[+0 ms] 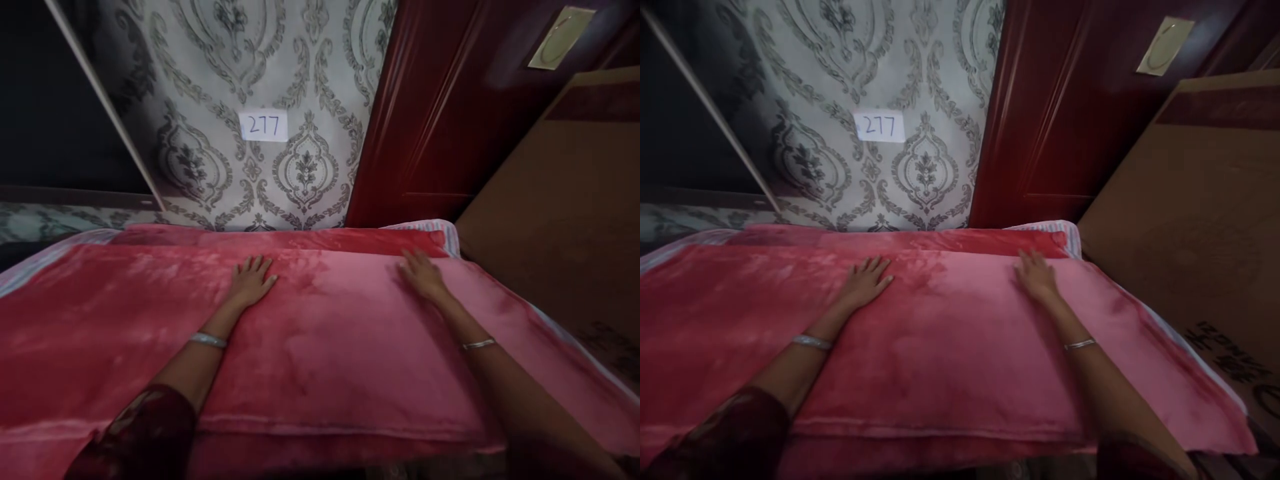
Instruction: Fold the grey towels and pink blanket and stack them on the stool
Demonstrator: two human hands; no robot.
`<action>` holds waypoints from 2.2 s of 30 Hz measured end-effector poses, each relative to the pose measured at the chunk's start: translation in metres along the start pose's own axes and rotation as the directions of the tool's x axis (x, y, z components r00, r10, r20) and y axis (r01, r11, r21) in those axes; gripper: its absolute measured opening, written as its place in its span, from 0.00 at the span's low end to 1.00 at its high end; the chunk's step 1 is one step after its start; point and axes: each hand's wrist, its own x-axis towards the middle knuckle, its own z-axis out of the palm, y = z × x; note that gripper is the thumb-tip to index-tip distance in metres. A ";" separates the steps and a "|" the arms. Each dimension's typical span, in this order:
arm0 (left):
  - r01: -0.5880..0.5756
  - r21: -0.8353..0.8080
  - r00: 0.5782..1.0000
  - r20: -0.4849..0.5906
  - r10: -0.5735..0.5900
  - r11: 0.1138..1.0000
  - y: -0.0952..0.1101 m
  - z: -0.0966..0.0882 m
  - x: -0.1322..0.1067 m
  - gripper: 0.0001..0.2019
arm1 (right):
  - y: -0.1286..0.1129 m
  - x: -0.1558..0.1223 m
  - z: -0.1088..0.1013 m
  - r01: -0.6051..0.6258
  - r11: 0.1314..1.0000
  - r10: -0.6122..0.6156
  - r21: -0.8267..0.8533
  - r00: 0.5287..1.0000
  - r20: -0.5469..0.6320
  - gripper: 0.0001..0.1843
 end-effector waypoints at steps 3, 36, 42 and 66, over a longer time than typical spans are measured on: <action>0.001 -0.019 1.000 0.001 -0.001 1.000 0.005 -0.002 -0.004 0.33 | -0.094 -0.023 0.010 0.296 0.953 -0.302 0.061 0.945 0.124 0.35; 0.296 0.015 0.954 -0.042 -0.296 0.955 -0.162 -0.030 -0.052 0.34 | -0.308 -0.069 0.052 0.458 0.886 -0.462 0.067 0.866 0.189 0.34; 0.286 -0.023 0.956 -0.055 -0.287 0.958 -0.162 -0.030 -0.051 0.35 | -0.117 -0.069 0.031 0.020 0.981 0.014 -0.193 0.984 0.175 0.32; 0.290 0.031 0.957 -0.023 -0.290 0.956 -0.167 -0.030 -0.046 0.38 | -0.289 -0.004 0.053 0.458 0.882 -0.470 0.106 0.866 0.172 0.32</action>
